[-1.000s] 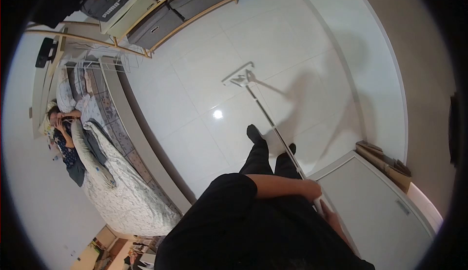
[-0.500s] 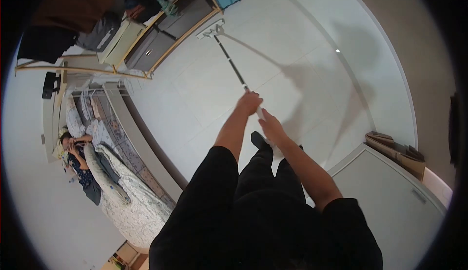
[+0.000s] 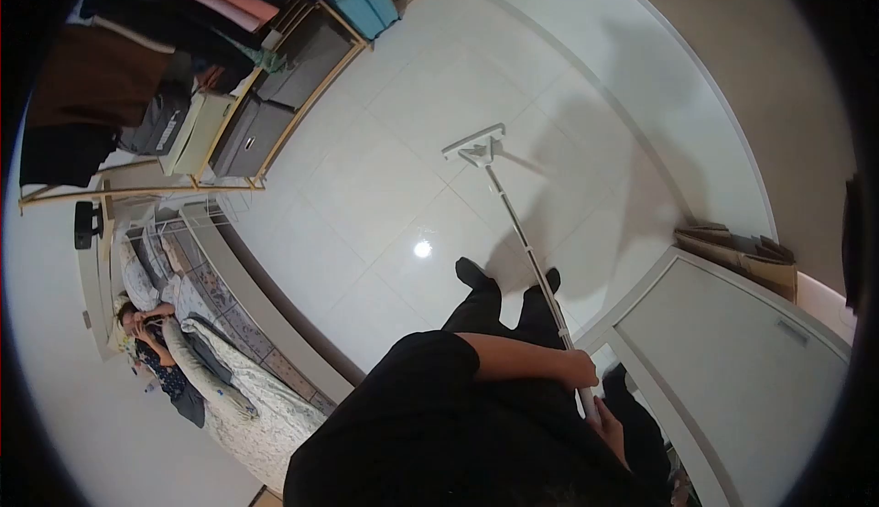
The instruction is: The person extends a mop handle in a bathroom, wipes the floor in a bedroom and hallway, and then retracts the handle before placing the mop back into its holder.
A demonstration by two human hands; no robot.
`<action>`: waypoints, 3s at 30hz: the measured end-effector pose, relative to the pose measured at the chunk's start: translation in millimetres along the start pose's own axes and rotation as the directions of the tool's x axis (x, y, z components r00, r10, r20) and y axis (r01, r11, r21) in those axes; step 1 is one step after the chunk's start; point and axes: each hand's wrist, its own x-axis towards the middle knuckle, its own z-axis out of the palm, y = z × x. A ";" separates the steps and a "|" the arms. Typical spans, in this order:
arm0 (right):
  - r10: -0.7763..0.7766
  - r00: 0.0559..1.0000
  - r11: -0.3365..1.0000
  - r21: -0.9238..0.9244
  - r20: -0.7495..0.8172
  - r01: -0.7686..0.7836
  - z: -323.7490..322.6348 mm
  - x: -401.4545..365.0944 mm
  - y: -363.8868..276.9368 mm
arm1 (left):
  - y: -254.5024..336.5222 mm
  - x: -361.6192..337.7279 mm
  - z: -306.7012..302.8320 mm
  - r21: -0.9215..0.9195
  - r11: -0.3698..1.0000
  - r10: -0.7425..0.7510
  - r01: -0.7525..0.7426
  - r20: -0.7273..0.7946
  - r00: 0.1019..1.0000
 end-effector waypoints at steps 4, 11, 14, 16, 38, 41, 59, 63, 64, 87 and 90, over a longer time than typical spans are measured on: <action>0.134 0.991 0.967 0.220 -0.013 -0.127 -10.0 37.7 -15.4 | -33.7 3.4 -18.6 0.022 0.993 -0.116 0.118 -0.075 0.990; -0.135 0.966 0.729 0.682 0.221 -0.054 11.1 291.4 -78.2 | -218.1 -63.7 -112.8 0.294 0.560 -0.559 0.775 -0.556 0.615; -0.228 0.965 0.713 0.698 0.134 0.072 14.2 359.8 -153.4 | -257.0 -99.8 -182.2 0.255 0.341 -0.674 0.905 -0.605 0.424; -0.185 0.971 0.695 0.719 0.150 0.021 -13.7 367.7 -177.4 | -266.5 -99.1 -218.3 0.301 0.296 -0.698 0.906 -0.580 0.421; 0.122 0.953 0.977 0.134 0.278 -0.164 -232.3 212.8 37.3 | -149.1 187.2 -114.4 0.165 0.872 -0.357 0.460 -0.427 0.831; -0.073 0.916 0.914 0.395 0.395 -0.097 -214.8 310.8 -38.5 | -190.6 109.2 -182.9 0.087 0.766 -0.429 0.637 -0.670 0.606; -0.186 0.959 0.979 0.121 0.214 0.162 -209.4 467.2 -214.5 | -357.2 4.9 -342.3 0.202 0.564 -0.598 0.801 -0.569 0.565; -0.025 0.995 0.974 -0.222 0.099 0.047 -304.1 351.0 -147.1 | -253.5 124.2 -335.1 0.047 0.882 -0.401 0.468 -0.445 0.801; 0.035 0.996 0.960 -0.280 0.086 -0.010 -323.4 315.9 -159.5 | -228.4 143.7 -332.2 0.056 0.911 -0.354 0.408 -0.401 0.845; -0.565 0.806 0.601 -0.580 0.177 0.549 -246.9 567.6 -286.3 | -445.3 -15.6 -442.9 0.203 0.530 -0.637 0.823 -0.545 0.545; -0.190 0.971 0.801 -0.548 0.146 0.240 -295.8 452.1 -223.6 | -367.6 82.6 -374.8 0.190 0.712 -0.500 0.676 -0.539 0.678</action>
